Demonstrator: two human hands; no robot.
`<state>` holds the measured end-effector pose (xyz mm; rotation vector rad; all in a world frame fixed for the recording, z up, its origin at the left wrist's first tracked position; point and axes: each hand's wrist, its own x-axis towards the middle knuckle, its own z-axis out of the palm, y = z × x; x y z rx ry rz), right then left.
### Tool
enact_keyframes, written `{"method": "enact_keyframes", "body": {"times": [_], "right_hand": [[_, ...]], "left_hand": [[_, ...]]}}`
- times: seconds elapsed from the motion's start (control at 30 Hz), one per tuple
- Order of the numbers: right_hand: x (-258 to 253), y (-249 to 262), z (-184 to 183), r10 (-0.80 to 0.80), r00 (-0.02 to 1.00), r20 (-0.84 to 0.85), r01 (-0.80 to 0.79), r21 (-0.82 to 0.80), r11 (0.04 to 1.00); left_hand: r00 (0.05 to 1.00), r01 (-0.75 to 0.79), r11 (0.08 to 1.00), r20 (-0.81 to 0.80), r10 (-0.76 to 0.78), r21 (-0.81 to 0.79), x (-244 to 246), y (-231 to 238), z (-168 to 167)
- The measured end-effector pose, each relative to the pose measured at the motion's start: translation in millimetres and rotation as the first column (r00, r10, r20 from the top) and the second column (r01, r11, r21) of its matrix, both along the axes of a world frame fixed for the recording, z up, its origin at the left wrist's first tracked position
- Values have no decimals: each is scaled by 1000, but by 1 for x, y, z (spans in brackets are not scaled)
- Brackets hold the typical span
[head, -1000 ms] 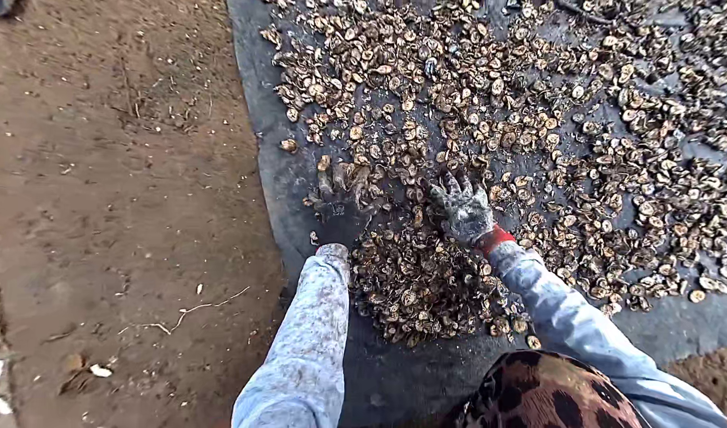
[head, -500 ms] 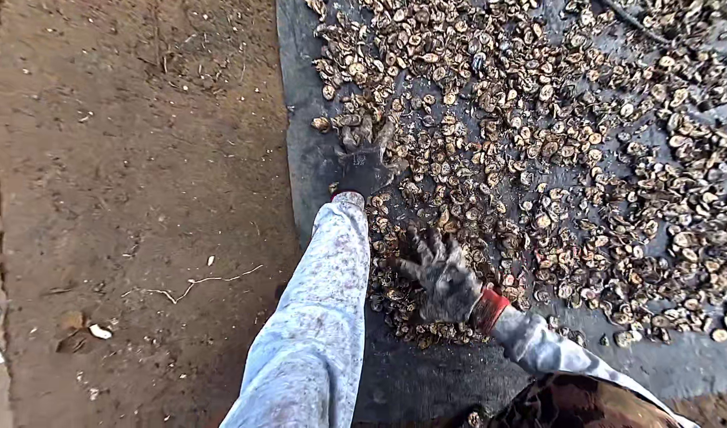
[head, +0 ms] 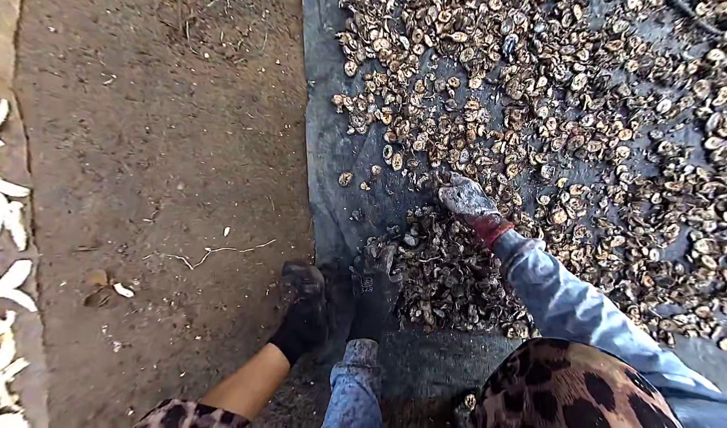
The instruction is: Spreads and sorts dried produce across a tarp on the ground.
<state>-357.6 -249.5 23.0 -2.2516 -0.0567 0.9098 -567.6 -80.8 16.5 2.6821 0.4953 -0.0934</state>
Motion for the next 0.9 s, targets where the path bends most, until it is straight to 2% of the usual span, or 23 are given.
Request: {"method": "enact_keyframes", "body": {"times": [0.03,0.1,0.17,0.2,0.27,0.37,0.43,0.47,0.53,0.63,0.7,0.77,0.8,0.87,0.9], "right_hand": [[8,9,3,48,999,1,-48,-15,999],[3,16,5,233,968,97,-228,-66,972],[-30,9,-14,497,831,249,-460,-196,866],[-55,-1,-28,576,752,319,-529,-229,817],[-93,-36,-51,628,652,424,-594,-229,771],[-104,-92,-65,561,652,509,-534,-216,817],[-94,-112,-50,456,781,428,-426,-169,889],[-81,-115,-36,392,857,334,-358,-159,920],[-52,-121,-17,148,976,161,-133,-104,986],[-1,-109,-12,-248,959,135,257,-54,965],[29,-97,-13,-374,923,89,368,75,927],[34,-90,-10,-332,938,101,311,182,933],[31,-87,-7,-269,949,167,244,155,957],[10,-91,-2,-29,945,327,43,-34,999],[-12,-97,-2,94,927,362,-54,-121,991]], "left_hand": [[999,-32,999,-8,32,30,6,5,-25],[998,-60,998,-23,60,33,28,20,-41],[1000,7,995,-10,-6,100,41,31,-51],[997,79,989,-29,-76,123,46,27,-49],[978,189,974,-118,-174,127,49,5,-34],[938,221,972,-292,-187,86,14,-3,-8],[898,137,989,-414,-146,-50,-11,33,17],[898,109,989,-417,-139,-95,-23,59,15],[908,125,987,-391,-154,-98,-49,103,-7],[934,116,989,-328,-139,-89,-51,116,-19],[962,41,978,-255,-93,-204,-43,109,-10],[970,22,962,-229,-87,-272,-36,106,2],[967,22,955,-235,-96,-297,-33,103,6],[960,15,957,-262,-94,-288,-26,79,3],[931,43,978,-346,-114,-205,-16,48,7]]}}
